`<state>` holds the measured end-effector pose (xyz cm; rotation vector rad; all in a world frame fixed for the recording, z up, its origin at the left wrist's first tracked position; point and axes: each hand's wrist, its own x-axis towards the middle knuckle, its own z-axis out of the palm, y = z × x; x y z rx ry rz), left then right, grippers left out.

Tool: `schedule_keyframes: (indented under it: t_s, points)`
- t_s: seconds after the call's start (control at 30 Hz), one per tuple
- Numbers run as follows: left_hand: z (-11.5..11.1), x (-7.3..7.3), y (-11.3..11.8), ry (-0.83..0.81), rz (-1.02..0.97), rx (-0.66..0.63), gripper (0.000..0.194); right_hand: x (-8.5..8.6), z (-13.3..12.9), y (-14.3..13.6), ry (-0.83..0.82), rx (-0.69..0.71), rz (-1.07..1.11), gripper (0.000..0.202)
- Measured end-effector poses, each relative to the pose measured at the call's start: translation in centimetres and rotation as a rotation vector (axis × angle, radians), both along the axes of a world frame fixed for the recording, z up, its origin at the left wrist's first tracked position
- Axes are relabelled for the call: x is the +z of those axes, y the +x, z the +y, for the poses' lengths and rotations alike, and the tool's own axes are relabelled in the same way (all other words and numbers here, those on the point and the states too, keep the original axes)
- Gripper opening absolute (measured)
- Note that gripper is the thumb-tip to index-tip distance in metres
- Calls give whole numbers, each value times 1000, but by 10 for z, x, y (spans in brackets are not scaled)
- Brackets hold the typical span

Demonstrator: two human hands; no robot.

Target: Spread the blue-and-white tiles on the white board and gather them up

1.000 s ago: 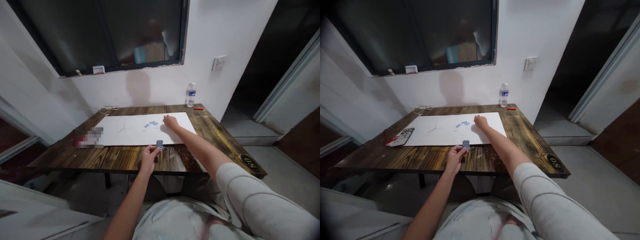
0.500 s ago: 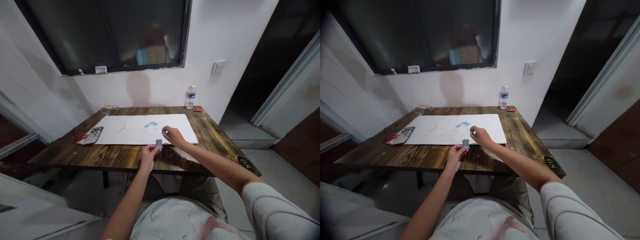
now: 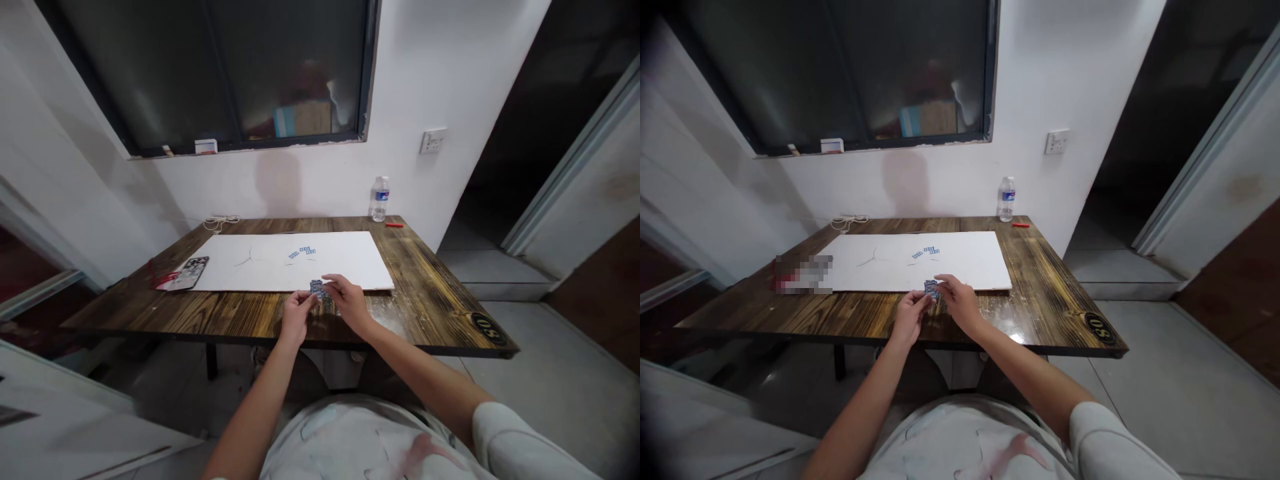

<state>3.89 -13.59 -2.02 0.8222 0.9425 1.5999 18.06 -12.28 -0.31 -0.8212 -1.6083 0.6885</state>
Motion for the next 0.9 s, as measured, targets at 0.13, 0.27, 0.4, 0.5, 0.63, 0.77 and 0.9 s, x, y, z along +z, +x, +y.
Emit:
schedule_keyframes:
  t_s: [0.13, 0.27, 0.4, 0.5, 0.63, 0.77, 0.9]
  points:
    - [0, -1, -1, 2, 8, -16, 34, -8, 3, -10, -132, -31, 198, 20]
    - [0, 0, -2, 20, 30, -49, 32, -11, 6, -17, -218, -53, 368, 24]
    - [-3, 4, -1, 0, 57, -97, 32, -16, 9, -21, -309, 3, 499, 29]
    - [-4, 5, -1, -2, 76, -127, 32, -17, 9, -23, -330, 40, 558, 34]
    - [-4, 3, -2, 15, 98, -164, 29, -17, 8, -24, -340, 57, 587, 36]
    - [-3, 0, -3, 30, 102, -176, 29, -15, 7, -24, -368, 63, 545, 36]
    - [-3, 0, -3, 24, 101, -180, 29, -15, 6, -22, -400, 133, 500, 36]
